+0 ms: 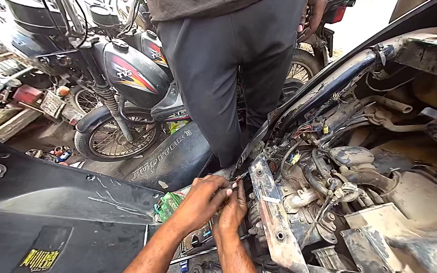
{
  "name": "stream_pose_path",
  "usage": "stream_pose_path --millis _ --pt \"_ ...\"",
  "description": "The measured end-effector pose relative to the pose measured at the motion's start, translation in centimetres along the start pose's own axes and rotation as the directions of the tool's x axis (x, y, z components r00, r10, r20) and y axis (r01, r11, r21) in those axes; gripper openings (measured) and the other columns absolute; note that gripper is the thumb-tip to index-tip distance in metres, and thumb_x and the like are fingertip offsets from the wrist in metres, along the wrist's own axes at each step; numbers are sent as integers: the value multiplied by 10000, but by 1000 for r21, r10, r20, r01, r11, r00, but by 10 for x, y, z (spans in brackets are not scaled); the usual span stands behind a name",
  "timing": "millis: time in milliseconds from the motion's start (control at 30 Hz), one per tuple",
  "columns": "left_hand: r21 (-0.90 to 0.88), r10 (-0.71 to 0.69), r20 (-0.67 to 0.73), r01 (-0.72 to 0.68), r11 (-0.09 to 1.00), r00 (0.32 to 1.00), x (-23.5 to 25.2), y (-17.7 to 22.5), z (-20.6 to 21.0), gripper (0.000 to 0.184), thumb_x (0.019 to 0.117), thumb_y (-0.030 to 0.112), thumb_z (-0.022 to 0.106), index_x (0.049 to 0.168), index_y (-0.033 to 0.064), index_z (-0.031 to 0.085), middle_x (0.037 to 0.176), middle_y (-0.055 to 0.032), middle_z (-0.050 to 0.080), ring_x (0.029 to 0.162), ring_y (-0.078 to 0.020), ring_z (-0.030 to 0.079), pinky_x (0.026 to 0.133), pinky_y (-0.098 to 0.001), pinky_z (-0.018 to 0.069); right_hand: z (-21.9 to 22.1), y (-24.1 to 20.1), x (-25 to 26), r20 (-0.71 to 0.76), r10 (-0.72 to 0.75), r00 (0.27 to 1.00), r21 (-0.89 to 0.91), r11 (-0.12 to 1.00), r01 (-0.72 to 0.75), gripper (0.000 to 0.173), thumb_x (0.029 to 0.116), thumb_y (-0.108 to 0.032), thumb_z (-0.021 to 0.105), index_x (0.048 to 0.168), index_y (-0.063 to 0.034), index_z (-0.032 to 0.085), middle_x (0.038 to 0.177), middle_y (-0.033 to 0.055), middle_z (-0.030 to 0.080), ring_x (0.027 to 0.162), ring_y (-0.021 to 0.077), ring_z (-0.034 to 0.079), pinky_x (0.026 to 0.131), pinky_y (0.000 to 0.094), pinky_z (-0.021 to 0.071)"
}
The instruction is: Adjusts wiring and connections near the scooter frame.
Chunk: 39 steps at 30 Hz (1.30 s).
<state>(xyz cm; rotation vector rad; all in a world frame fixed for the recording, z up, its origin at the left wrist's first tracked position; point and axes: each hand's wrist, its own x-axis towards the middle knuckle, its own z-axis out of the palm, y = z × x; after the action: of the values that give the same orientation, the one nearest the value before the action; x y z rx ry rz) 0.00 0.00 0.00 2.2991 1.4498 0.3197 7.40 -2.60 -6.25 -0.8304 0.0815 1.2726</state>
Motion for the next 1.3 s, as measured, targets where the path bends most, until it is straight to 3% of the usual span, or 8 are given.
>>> stream_pose_path --millis 100,233,367,467,633,867,1133,1300 --pt "93 -82 -72 89 992 994 -9 -10 -10 314 1046 457 476 915 274 696 893 121 647 855 -48 636 764 -350 564 -17 15 19 -28 -6 1000 -82 997 3 287 1091 -216 511 1291 -97 679 755 106 664 546 153 598 513 282 527" --pt "317 -248 -80 261 912 965 -16 -21 -11 270 947 399 581 723 248 574 729 70 552 644 -119 569 563 -393 505 -15 11 16 -30 -15 999 -139 990 11 301 1089 -252 521 1347 -165 648 776 83 655 556 145 580 503 272 496" --pt "448 -336 -98 343 826 937 -13 -17 -6 153 932 305 662 1067 237 651 852 32 665 760 -191 676 651 -469 575 -14 11 16 -38 -28 999 -188 982 21 289 1074 -261 556 1334 -163 636 754 55 637 546 124 563 493 255 472" --pt "451 -203 -222 285 846 954 -3 -6 2 234 983 417 623 874 222 692 816 34 647 767 -174 659 666 -440 550 -10 8 13 -41 -49 998 -208 977 39 197 1066 -274 576 1207 -160 653 718 30 600 533 108 552 483 240 464" --pt "223 -50 -207 97 970 977 23 3 20 245 1004 381 633 1158 230 750 1129 44 712 1081 -156 662 943 -442 555 -9 13 17 -23 -92 995 -165 982 87 213 1035 -300 626 1191 -165 676 806 44 650 617 131 595 539 304 506" --pt "353 -99 -104 130 927 990 42 7 37 200 1022 370 605 996 226 742 1021 53 693 1021 -144 662 908 -412 560 -16 19 7 62 -197 978 -190 960 205 306 1051 -294 592 1343 -208 630 1056 10 732 909 140 703 738 362 599" --pt "250 -37 -83 57 967 996 29 3 32 171 998 336 652 924 196 716 947 42 645 950 -153 638 843 -400 566 -27 28 6 128 -205 970 -85 972 217 377 1067 -337 461 1386 -165 567 1100 54 692 957 148 676 796 369 582" --pt "275 49 -40 -36 961 998 17 10 36 97 949 289 685 895 238 747 965 59 636 987 -142 615 851 -374 552 -37 35 -3 123 -268 956 -84 957 279 493 1066 -324 371 1546 -254 457 1428 52 594 1240 210 605 994 453 533"
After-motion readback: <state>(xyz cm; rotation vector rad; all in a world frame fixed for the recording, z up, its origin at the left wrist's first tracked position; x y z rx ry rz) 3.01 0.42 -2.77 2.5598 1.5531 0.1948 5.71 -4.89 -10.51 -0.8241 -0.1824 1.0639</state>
